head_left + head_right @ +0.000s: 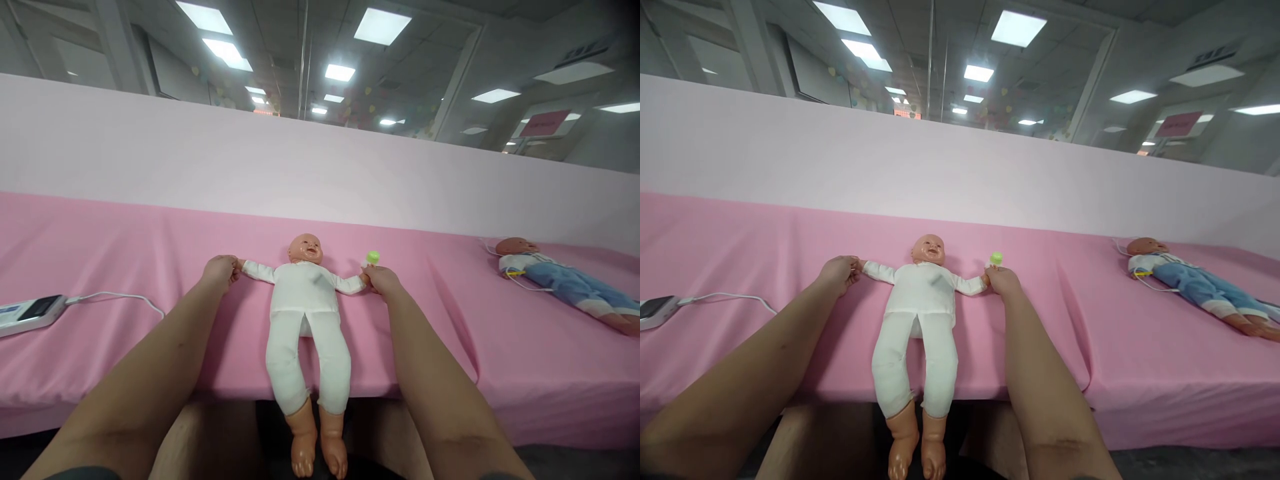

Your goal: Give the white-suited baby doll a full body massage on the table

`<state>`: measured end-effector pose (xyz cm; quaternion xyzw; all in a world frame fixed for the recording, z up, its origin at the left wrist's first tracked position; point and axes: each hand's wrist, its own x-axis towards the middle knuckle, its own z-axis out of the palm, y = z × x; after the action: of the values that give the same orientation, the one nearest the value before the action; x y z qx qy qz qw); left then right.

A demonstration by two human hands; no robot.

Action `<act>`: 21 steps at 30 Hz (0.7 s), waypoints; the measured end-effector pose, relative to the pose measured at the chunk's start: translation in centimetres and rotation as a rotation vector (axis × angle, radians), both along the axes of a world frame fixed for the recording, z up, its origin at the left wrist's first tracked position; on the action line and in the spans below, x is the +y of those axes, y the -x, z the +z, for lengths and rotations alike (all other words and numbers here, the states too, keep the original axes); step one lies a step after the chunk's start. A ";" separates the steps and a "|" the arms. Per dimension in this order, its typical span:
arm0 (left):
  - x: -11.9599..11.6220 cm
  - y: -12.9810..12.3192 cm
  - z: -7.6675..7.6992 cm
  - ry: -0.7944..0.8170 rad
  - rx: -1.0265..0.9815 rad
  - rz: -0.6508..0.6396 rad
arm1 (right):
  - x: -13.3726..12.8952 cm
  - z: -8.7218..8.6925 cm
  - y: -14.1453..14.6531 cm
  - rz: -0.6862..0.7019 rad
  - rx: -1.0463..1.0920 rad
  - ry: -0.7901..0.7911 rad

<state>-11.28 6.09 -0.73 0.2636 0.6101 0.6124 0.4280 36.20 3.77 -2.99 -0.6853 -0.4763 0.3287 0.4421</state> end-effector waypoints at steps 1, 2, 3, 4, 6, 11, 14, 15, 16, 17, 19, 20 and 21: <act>0.1 0.0 -0.1 -0.005 0.003 -0.001 | 0.1 -0.1 0.2 -0.018 0.012 0.016; 0.1 0.0 -0.2 -0.011 0.007 -0.002 | 0.2 -0.2 0.4 -0.032 0.028 0.030; 0.2 0.1 -0.3 -0.015 0.010 -0.004 | 0.3 -0.2 0.6 -0.039 0.062 0.038; 0.2 0.1 -0.3 -0.021 0.013 -0.007 | 0.4 -0.2 0.8 -0.041 0.110 0.038; 0.3 0.2 -0.4 -0.027 0.017 -0.015 | 0.5 -0.2 1.3 -0.039 0.212 0.029; 0.1 0.1 -0.4 -0.038 0.030 -0.035 | 0.3 -0.2 2.2 0.008 0.368 0.004; -0.1 -0.1 -0.3 -0.051 0.037 -0.045 | 0.3 -0.1 2.3 0.043 0.423 -0.012; -0.2 -0.2 -0.2 -0.056 0.038 -0.049 | 0.3 -0.1 2.3 0.038 0.427 -0.011; -0.3 -0.2 -0.2 -0.061 0.040 -0.053 | 0.3 -0.1 2.3 0.027 0.425 -0.006; -0.3 -0.2 -0.2 -0.065 0.041 -0.057 | 0.3 0.0 2.3 0.015 0.420 -0.001; -0.3 -0.3 -0.2 -0.072 0.042 -0.065 | 0.2 0.1 2.6 0.012 0.418 -0.009; -0.3 -0.3 -0.2 -0.075 0.043 -0.069 | 0.2 0.2 2.8 0.018 0.425 -0.027; -0.3 -0.3 -0.2 -0.077 0.043 -0.070 | 0.2 0.3 3.0 0.029 0.435 -0.051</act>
<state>-10.98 5.75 -0.91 0.3144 0.5855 0.6143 0.4255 33.18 3.96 -2.67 -0.5799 -0.3875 0.4628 0.5471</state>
